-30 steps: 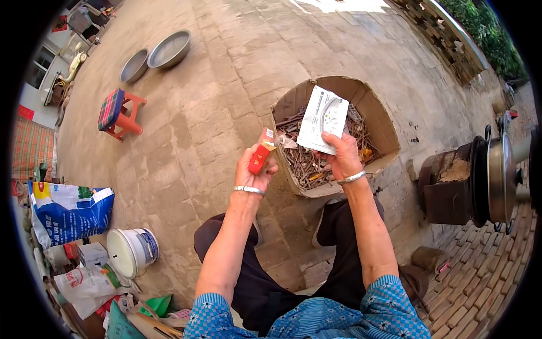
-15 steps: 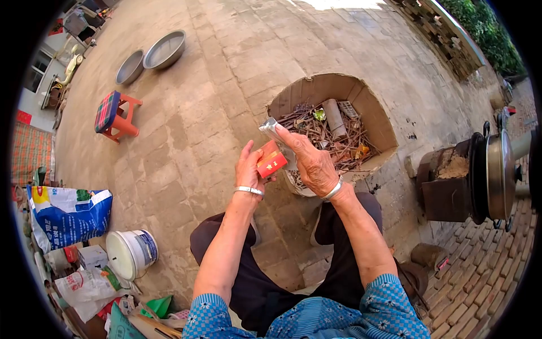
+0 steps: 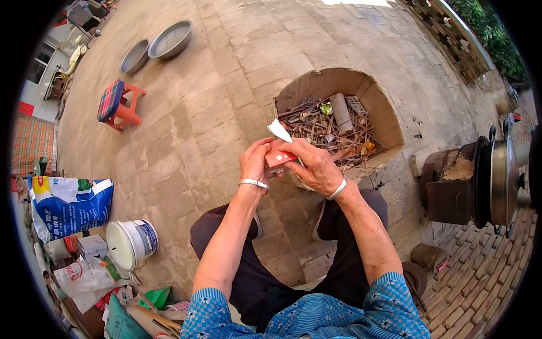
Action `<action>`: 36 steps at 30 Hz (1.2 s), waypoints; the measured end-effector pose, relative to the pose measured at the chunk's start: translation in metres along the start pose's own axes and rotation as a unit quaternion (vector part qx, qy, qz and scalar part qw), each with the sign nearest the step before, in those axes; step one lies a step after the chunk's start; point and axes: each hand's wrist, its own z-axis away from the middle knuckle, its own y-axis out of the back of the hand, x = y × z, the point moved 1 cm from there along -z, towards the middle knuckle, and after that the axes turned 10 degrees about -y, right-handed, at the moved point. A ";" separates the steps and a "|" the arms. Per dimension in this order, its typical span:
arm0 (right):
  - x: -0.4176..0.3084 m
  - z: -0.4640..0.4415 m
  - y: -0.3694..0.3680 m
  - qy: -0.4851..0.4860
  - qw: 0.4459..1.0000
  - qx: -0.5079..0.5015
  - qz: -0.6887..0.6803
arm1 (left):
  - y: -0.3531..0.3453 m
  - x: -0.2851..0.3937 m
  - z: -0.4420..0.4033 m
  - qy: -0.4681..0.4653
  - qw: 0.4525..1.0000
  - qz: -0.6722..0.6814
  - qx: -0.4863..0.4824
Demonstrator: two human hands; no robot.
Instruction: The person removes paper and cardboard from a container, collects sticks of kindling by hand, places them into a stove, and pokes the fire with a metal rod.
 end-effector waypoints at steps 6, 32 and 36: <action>0.010 -0.001 0.005 -0.084 0.993 -0.029 -0.082 | 0.004 0.003 0.001 -0.018 0.999 -0.038 -0.033; 0.036 -0.001 0.030 -0.208 0.956 0.152 -0.137 | -0.006 0.012 0.014 -0.226 0.964 -0.078 -0.113; 0.055 0.000 0.022 -0.215 0.945 0.094 -0.227 | -0.009 0.017 0.019 -0.182 0.967 -0.043 -0.174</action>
